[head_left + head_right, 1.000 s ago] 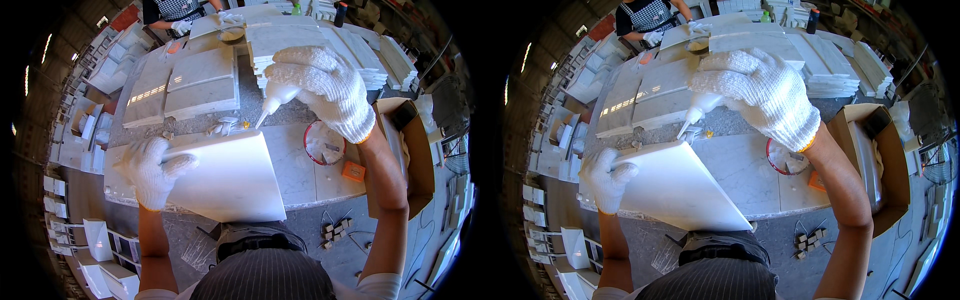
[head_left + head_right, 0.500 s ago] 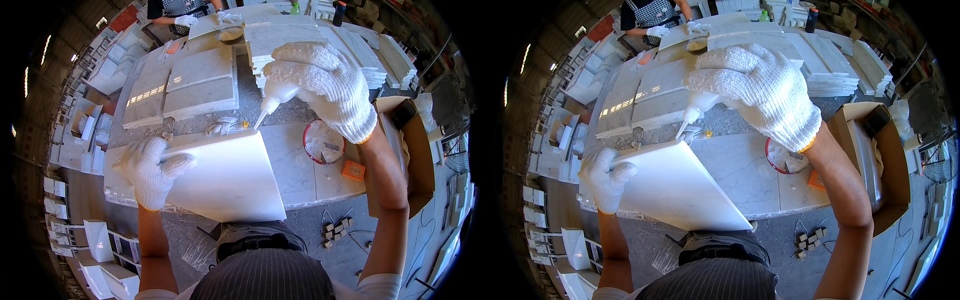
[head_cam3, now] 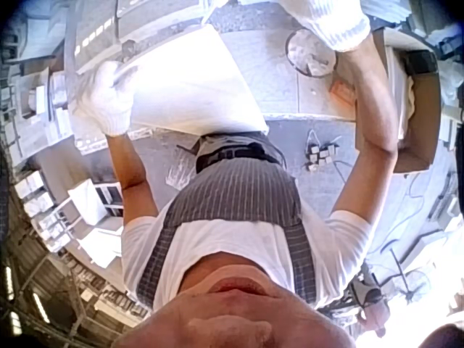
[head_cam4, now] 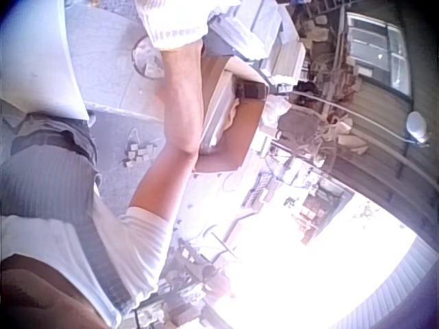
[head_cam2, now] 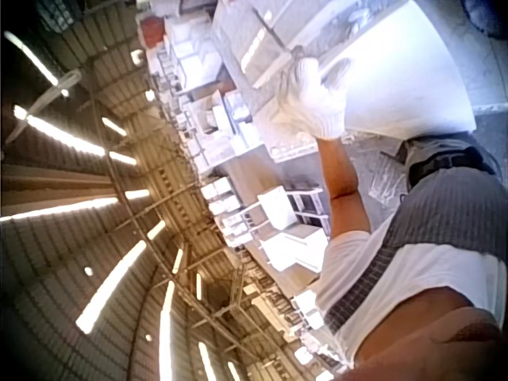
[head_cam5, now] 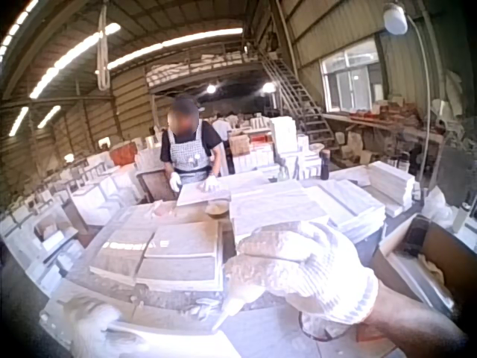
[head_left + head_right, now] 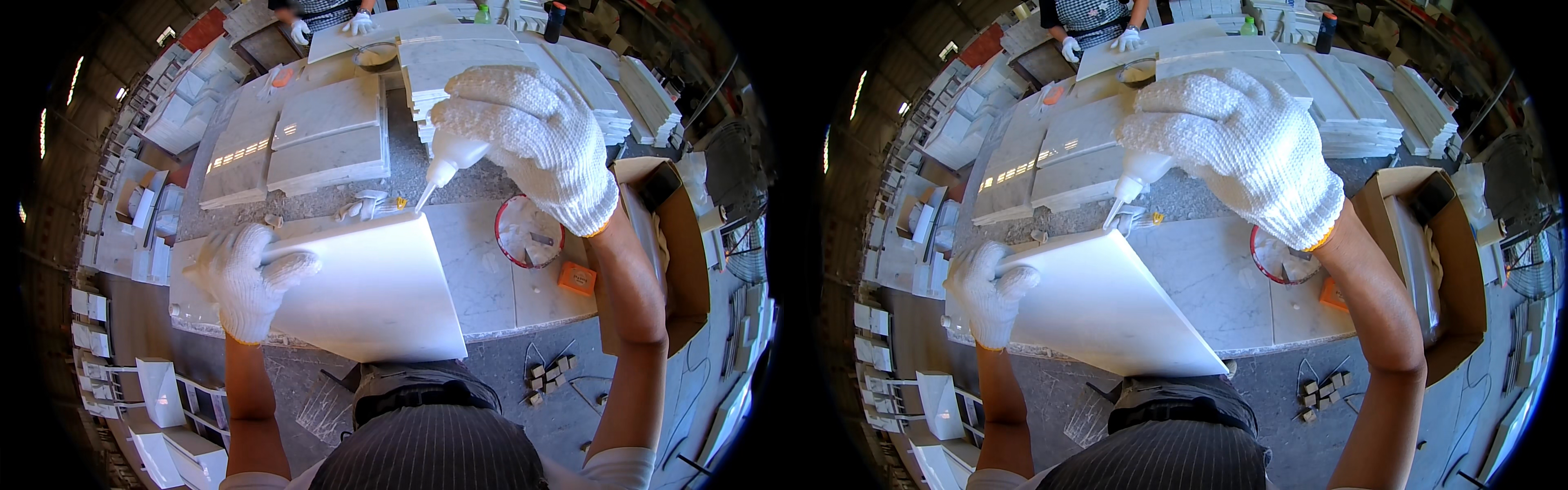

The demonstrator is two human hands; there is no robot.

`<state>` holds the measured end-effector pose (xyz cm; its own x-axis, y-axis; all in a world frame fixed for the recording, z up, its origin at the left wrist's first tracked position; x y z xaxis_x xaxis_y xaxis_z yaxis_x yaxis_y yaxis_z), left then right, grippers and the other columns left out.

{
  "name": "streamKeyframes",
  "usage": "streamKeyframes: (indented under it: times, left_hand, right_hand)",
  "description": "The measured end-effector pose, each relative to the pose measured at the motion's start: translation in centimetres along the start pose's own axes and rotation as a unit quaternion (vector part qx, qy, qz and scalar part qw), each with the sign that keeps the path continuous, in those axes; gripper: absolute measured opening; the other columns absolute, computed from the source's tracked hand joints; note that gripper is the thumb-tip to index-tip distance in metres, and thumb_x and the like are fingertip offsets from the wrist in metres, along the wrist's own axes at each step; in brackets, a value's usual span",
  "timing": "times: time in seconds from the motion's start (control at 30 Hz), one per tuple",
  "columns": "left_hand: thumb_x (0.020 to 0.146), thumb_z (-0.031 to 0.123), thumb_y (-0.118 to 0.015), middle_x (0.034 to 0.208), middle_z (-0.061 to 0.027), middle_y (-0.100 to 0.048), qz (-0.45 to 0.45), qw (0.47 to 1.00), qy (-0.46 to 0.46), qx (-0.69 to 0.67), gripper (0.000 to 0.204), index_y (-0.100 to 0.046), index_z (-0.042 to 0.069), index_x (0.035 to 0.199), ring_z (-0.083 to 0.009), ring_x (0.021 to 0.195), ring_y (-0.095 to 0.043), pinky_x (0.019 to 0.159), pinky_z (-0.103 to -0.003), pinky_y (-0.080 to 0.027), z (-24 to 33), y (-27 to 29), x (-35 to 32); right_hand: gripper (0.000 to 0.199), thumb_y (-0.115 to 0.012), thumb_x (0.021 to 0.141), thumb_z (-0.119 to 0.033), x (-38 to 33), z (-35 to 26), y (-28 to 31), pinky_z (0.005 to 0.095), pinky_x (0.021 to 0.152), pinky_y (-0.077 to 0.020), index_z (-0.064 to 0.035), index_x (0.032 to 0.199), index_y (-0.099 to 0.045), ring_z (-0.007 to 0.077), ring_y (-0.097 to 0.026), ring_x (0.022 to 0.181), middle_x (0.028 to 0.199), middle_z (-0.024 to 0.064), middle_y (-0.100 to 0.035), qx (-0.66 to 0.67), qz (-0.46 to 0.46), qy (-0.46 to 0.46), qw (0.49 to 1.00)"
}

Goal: The person smooths the edges of a white rectangular panel using a metal scraper and applies a white substance from a bottle along the edges. The person repeatedly flips and repositions the panel to treat different sides and edges.

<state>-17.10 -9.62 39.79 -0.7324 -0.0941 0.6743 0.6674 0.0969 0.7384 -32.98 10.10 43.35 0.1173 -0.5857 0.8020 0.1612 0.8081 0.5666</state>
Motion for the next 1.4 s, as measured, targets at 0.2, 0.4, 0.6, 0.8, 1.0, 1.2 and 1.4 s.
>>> streamKeyframes:
  times: [0.2, 0.4, 0.6, 0.8, 1.0, 1.2, 1.4]
  left_hand:
    - [0.074, 0.072, -0.065, 0.060, -0.0120, -0.052, -0.001, 1.000, -0.003, 0.006, 0.069, -0.055, 0.004, 0.066, -0.0314, 0.056, -0.054, 0.053, -0.041, -0.039, 0.12, 0.14, 0.05]
    - [0.074, 0.072, -0.066, 0.060, -0.0115, -0.052, -0.009, 1.000, 0.005, -0.003, 0.070, -0.056, 0.003, 0.066, -0.0307, 0.056, -0.054, 0.053, -0.040, -0.040, 0.08, -0.03, 0.09]
    - [0.072, 0.071, -0.068, 0.060, -0.0111, -0.052, 0.004, 1.000, -0.010, 0.001, 0.070, -0.056, 0.002, 0.067, -0.0299, 0.056, -0.055, 0.053, -0.039, -0.041, -0.15, -0.01, -0.15]
    - [0.072, 0.070, -0.069, 0.061, -0.0112, -0.052, -0.004, 1.000, -0.006, -0.002, 0.069, -0.057, 0.002, 0.067, -0.0301, 0.057, -0.055, 0.053, -0.039, -0.041, 0.04, -0.02, 0.08]
    - [0.073, 0.071, -0.068, 0.062, -0.0112, -0.052, 0.003, 1.000, -0.014, 0.008, 0.069, -0.057, 0.003, 0.068, -0.0305, 0.058, -0.055, 0.054, -0.040, -0.041, 0.12, 0.13, -0.08]
    - [0.074, 0.071, -0.067, 0.061, -0.0111, -0.052, 0.000, 1.000, -0.011, 0.000, 0.069, -0.056, 0.003, 0.067, -0.0301, 0.057, -0.055, 0.053, -0.039, -0.040, 0.12, 0.04, 0.00]
    - [0.074, 0.071, -0.067, 0.061, -0.0106, -0.052, -0.009, 1.000, -0.010, 0.008, 0.070, -0.056, 0.003, 0.067, -0.0287, 0.057, -0.054, 0.052, -0.038, -0.040, 0.12, 0.00, 0.00]
  right_hand:
    - [0.039, -0.072, 0.069, -0.006, 0.03, -0.03, 0.10, 0.0385, 0.084, -0.0551, -0.0135, 0.108, -0.071, 0.0277, -0.065, 0.104, 0.116, 0.0071, -0.067, 0.008, -0.003, -0.007, 1.000]
    - [0.038, -0.073, 0.069, -0.007, 0.05, -0.12, 0.30, 0.0382, 0.083, -0.0556, -0.0133, 0.107, -0.071, 0.0275, -0.066, 0.104, 0.116, 0.0069, -0.067, -0.003, 0.004, 0.005, 1.000]
    - [0.039, -0.074, 0.069, -0.007, 0.13, -0.26, 0.38, 0.0387, 0.083, -0.0559, -0.0136, 0.107, -0.071, 0.0279, -0.066, 0.103, 0.115, 0.0074, -0.067, -0.006, 0.014, 0.011, 1.000]
    - [0.038, -0.074, 0.069, -0.008, 0.18, -0.30, 0.46, 0.0392, 0.083, -0.0561, -0.0134, 0.107, -0.071, 0.0280, -0.066, 0.103, 0.114, 0.0073, -0.067, -0.006, 0.021, 0.014, 1.000]
    - [0.038, -0.074, 0.069, -0.007, 0.39, -0.57, 0.49, 0.0394, 0.083, -0.0559, -0.0136, 0.107, -0.071, 0.0279, -0.066, 0.103, 0.113, 0.0067, -0.067, -0.009, 0.016, 0.015, 1.000]
    - [0.040, -0.074, 0.068, -0.006, 0.31, -0.61, 0.67, 0.0394, 0.083, -0.0556, -0.0137, 0.107, -0.070, 0.0279, -0.066, 0.104, 0.113, 0.0067, -0.067, -0.012, 0.016, 0.011, 1.000]
    - [0.040, -0.074, 0.068, -0.006, 0.30, -0.60, 0.74, 0.0393, 0.084, -0.0557, -0.0136, 0.107, -0.070, 0.0279, -0.066, 0.104, 0.113, 0.0071, -0.067, -0.016, 0.010, 0.007, 1.000]
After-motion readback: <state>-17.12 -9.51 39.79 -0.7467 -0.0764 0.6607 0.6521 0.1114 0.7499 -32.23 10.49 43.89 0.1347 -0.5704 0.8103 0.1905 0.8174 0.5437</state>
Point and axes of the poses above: each hand's wrist, its own x-axis towards the middle knuckle, its own y-axis out of the back of the hand, z = x × y, the point moved 10 cm from there along x, towards the middle knuckle
